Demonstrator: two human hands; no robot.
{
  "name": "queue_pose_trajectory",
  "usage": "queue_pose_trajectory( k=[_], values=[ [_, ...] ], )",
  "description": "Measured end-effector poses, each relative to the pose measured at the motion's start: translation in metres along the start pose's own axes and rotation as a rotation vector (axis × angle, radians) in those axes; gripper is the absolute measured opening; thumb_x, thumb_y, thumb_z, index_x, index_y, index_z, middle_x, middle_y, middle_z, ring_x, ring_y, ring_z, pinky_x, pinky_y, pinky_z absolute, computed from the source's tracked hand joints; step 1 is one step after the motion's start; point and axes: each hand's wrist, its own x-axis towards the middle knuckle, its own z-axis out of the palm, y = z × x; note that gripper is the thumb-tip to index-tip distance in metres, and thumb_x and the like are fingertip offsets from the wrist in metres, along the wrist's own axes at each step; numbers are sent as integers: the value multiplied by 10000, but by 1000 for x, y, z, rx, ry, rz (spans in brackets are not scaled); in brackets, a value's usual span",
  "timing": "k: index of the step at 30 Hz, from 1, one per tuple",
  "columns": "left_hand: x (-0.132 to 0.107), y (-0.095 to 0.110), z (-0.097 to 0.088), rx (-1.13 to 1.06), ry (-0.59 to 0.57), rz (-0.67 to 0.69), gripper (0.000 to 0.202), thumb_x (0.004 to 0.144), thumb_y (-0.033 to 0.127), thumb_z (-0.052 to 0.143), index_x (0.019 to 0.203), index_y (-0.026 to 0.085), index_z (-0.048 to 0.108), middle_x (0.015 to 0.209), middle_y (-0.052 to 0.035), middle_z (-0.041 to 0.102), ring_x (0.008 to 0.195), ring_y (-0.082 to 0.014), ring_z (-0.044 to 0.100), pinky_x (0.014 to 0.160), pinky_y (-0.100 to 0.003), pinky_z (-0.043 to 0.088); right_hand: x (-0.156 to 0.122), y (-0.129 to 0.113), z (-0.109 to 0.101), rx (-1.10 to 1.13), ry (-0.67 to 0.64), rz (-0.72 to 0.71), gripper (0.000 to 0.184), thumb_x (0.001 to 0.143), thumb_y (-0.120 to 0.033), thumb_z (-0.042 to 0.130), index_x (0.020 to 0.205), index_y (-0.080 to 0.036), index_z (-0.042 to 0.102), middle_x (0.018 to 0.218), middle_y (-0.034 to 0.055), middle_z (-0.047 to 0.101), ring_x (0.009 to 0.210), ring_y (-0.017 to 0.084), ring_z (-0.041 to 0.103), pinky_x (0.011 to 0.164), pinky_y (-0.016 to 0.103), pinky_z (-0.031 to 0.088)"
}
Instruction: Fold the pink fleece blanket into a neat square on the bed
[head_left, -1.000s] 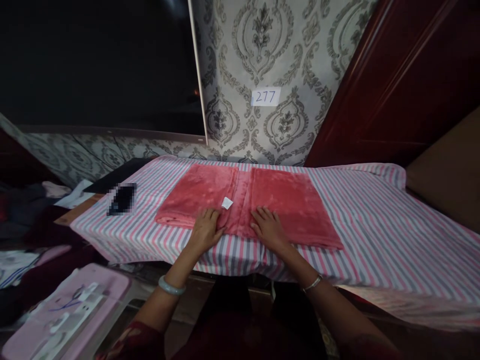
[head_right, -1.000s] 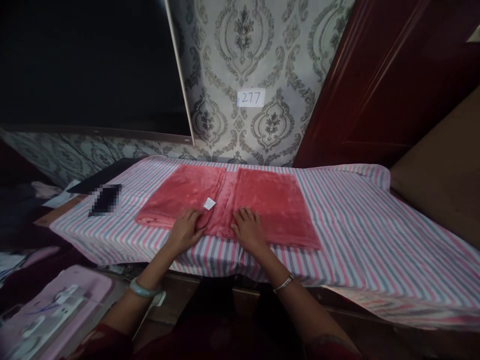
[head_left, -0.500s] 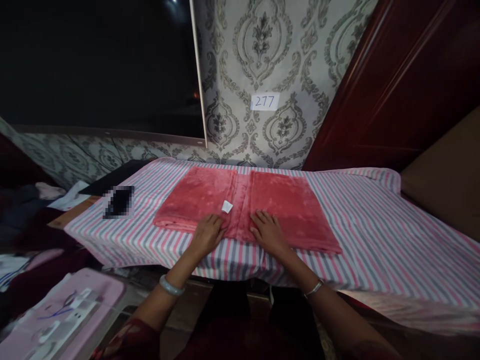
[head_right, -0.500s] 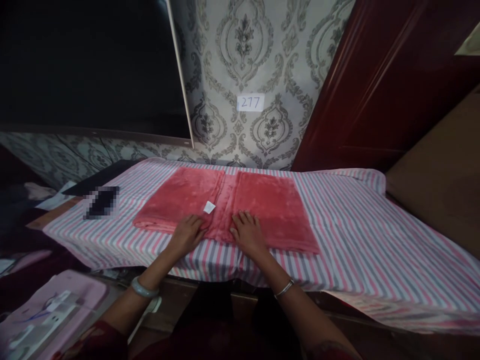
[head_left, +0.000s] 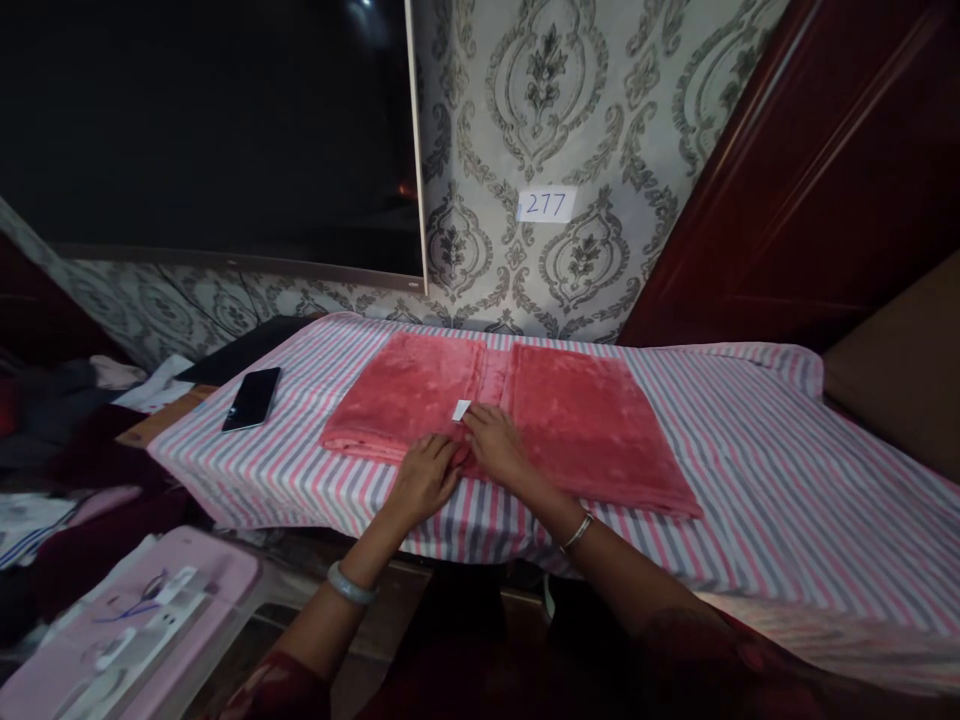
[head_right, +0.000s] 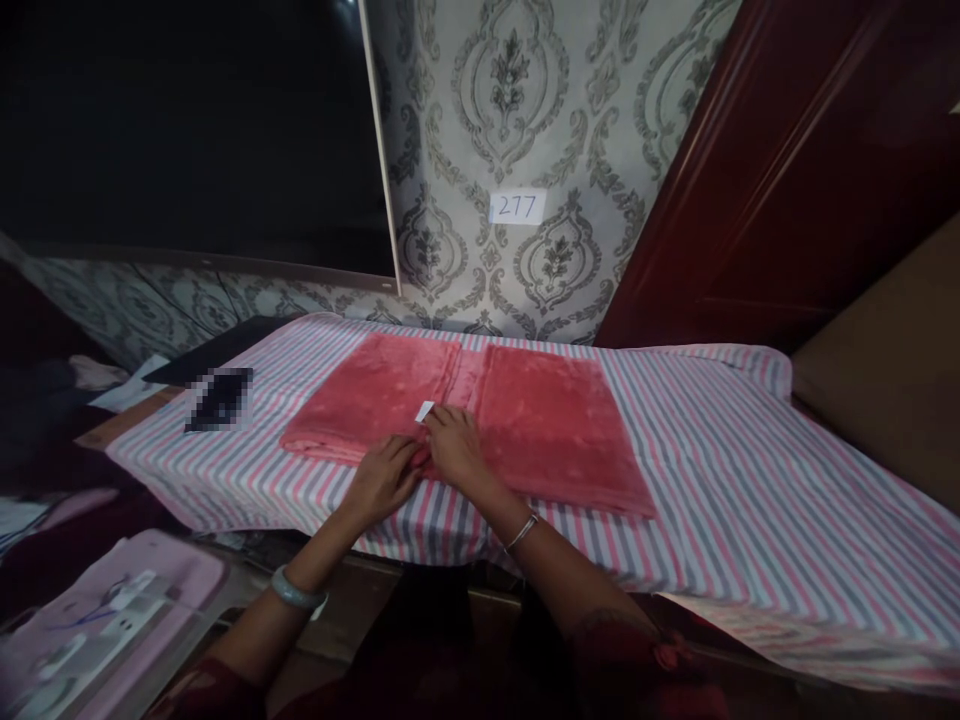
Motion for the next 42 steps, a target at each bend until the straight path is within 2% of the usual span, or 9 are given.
queue_pose_trajectory(
  k=[6, 12, 16, 20, 25, 29, 35, 40, 42],
  values=[
    [1, 2, -3, -37, 14, -6, 231, 940, 251, 539, 1116, 168, 665, 1112, -134, 686, 1023, -284, 606, 902, -455, 515, 10, -4, 7, 20, -147, -74, 502, 1020, -203, 445, 1521, -221, 471, 1602, 108, 419, 1518, 274, 289, 1201, 518, 287],
    [1, 4, -6, -99, 11, -36, 220, 906, 258, 574, 1074, 173, 688, 1103, -137, 706, 1033, -291, 633, 941, -471, 517, 12, 6, 15, 70, -240, -97, 501, 1038, -238, 352, 1520, -247, 488, 1617, 55, 404, 1514, 208, 306, 1234, 435, 277],
    [-2, -1, -10, -253, 97, -74, 223, 927, 290, 548, 1060, 189, 697, 1085, -118, 736, 1025, -258, 675, 932, -427, 536, 14, 6, 16, 69, -262, -93, 503, 1046, -267, 343, 1533, -244, 468, 1635, 41, 373, 1523, 192, 282, 1246, 425, 252],
    [-4, -33, -32, -234, 212, -234, 268, 954, 329, 476, 1026, 206, 703, 1051, -103, 754, 1022, -252, 691, 954, -415, 530, 14, -2, 10, 70, -303, -28, 515, 1060, -403, 366, 1555, -275, 431, 1664, 33, 308, 1542, 229, 243, 1247, 466, 229],
    [1, -111, -72, 4, 234, -664, 347, 829, 384, 573, 1065, 159, 691, 1179, -170, 708, 1174, -367, 622, 1064, -508, 454, 12, -13, 4, 91, -363, 18, 616, 1034, -575, 381, 1581, -290, 374, 1691, 42, 225, 1570, 260, 139, 1249, 549, 147],
    [8, -153, -86, -275, 96, -1048, 332, 711, 379, 715, 954, 154, 691, 1056, -165, 735, 1140, -397, 649, 979, -464, 514, 11, -19, 5, 81, -363, 42, 641, 1027, -594, 374, 1584, -275, 366, 1692, 72, 219, 1572, 277, 124, 1236, 600, 113],
    [9, -161, -84, -733, -3, -1194, 216, 729, 353, 774, 818, 176, 687, 745, -73, 744, 714, -258, 717, 657, -343, 585, 14, -25, 1, 46, -385, 55, 657, 1016, -588, 391, 1582, -255, 369, 1689, 97, 224, 1568, 302, 131, 1225, 626, 101],
    [12, -167, -92, -1192, -82, -1330, 162, 703, 228, 808, 804, 157, 703, 755, -103, 759, 670, -252, 736, 637, -340, 632, 21, -42, 3, -6, -373, 81, 827, 932, -675, 522, 1590, -200, 361, 1654, 202, 274, 1534, 391, 215, 1218, 609, 128],
    [16, -166, -97, -1271, -91, -1372, 149, 706, 186, 792, 821, 135, 712, 770, -117, 767, 666, -258, 743, 619, -338, 638, 23, -50, 8, 3, -342, 110, 871, 914, -687, 546, 1602, -198, 331, 1650, 222, 269, 1526, 410, 228, 1215, 603, 141]
  ],
)
